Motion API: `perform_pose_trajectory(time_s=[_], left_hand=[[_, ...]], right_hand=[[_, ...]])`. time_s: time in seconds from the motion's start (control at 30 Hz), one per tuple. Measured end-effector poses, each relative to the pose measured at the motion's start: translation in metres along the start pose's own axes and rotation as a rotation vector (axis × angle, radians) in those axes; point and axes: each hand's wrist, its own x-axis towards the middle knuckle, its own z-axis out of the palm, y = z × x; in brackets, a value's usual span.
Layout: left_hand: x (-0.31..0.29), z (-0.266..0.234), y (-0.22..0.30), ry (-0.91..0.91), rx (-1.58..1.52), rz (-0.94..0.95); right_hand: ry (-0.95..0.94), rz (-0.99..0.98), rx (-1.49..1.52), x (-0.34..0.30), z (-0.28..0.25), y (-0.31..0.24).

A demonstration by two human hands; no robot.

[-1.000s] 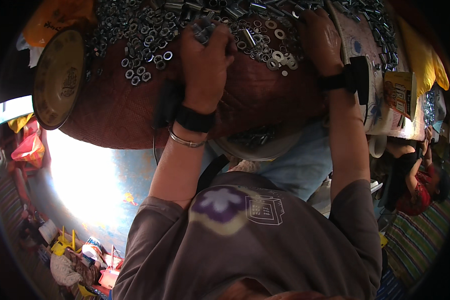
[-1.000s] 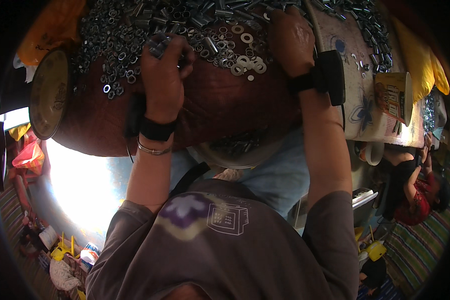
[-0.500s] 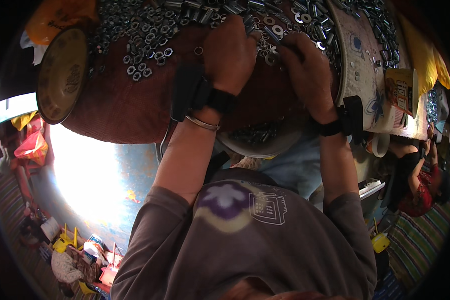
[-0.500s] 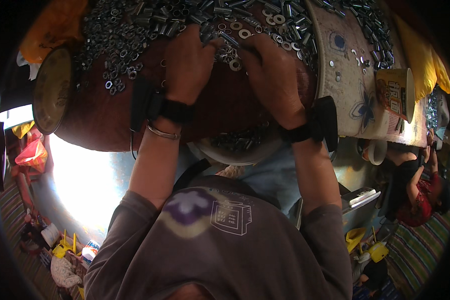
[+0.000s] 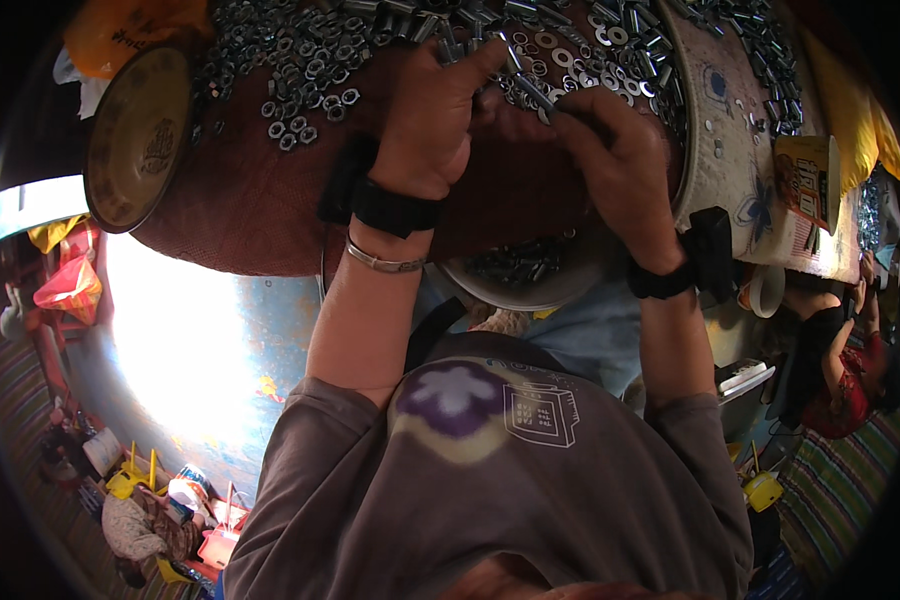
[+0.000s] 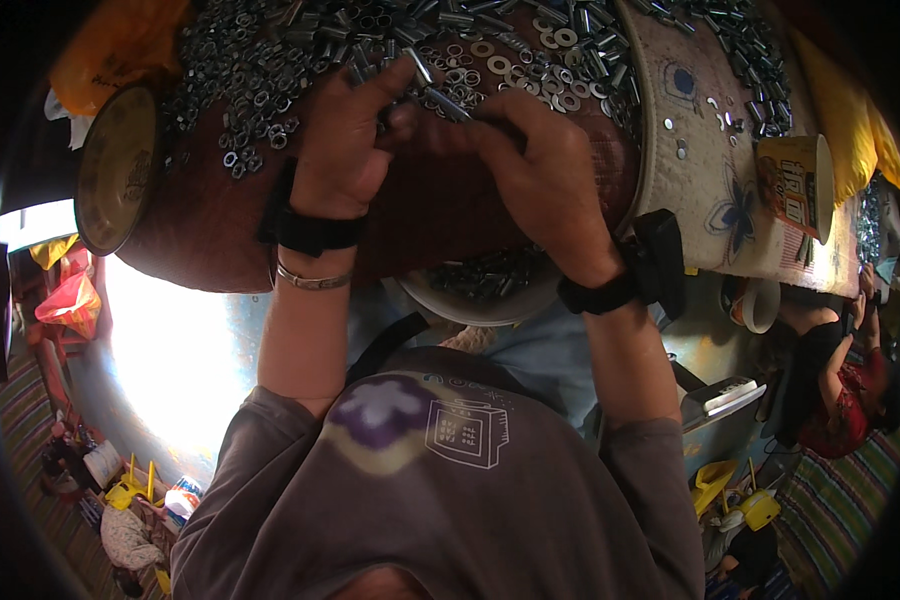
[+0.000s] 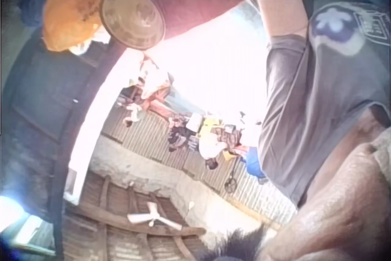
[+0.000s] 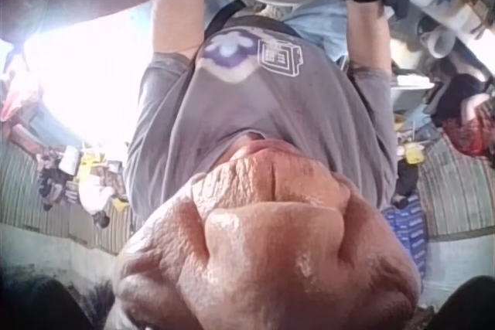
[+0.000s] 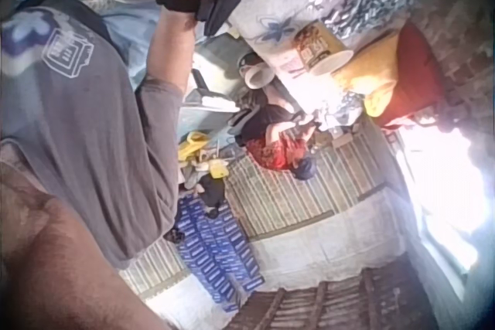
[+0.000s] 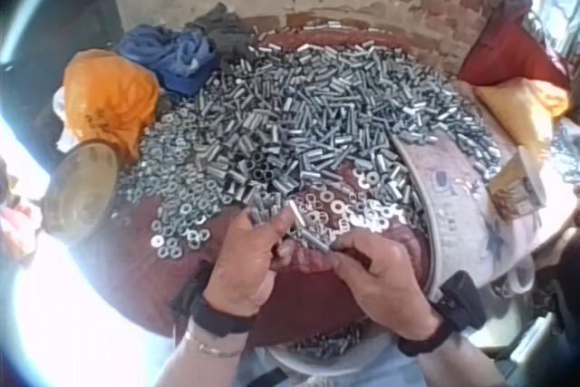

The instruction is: Assembling small metal bolts with washers and nuts by hand.

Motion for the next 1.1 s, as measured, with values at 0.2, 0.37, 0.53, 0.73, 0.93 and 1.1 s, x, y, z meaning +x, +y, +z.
perform_pose_trajectory(time_s=[0.2,0.37,0.53,0.73,0.93,1.1], left_hand=[[-0.008,0.006,-0.013,0.028,-0.071,0.051],[-0.03,0.014,-0.013,0.066,-0.129,0.091],[-0.064,0.019,-0.016,0.141,-0.131,-0.043],[-0.091,0.006,-0.009,0.109,-0.282,-0.176],[-0.107,-0.001,-0.004,0.132,-0.315,-0.208],[-0.115,-0.017,0.005,0.039,-0.221,-0.113]], right_hand=[[0.066,-0.006,0.008,-0.005,0.009,-0.007],[0.151,-0.046,0.001,-0.02,0.021,-0.015],[0.014,0.306,0.62,-0.037,0.027,-0.016],[-0.046,0.207,0.56,-0.05,0.041,-0.021],[0.022,0.237,0.584,-0.053,0.061,-0.039],[-0.13,0.217,0.603,-0.05,0.062,-0.035]])
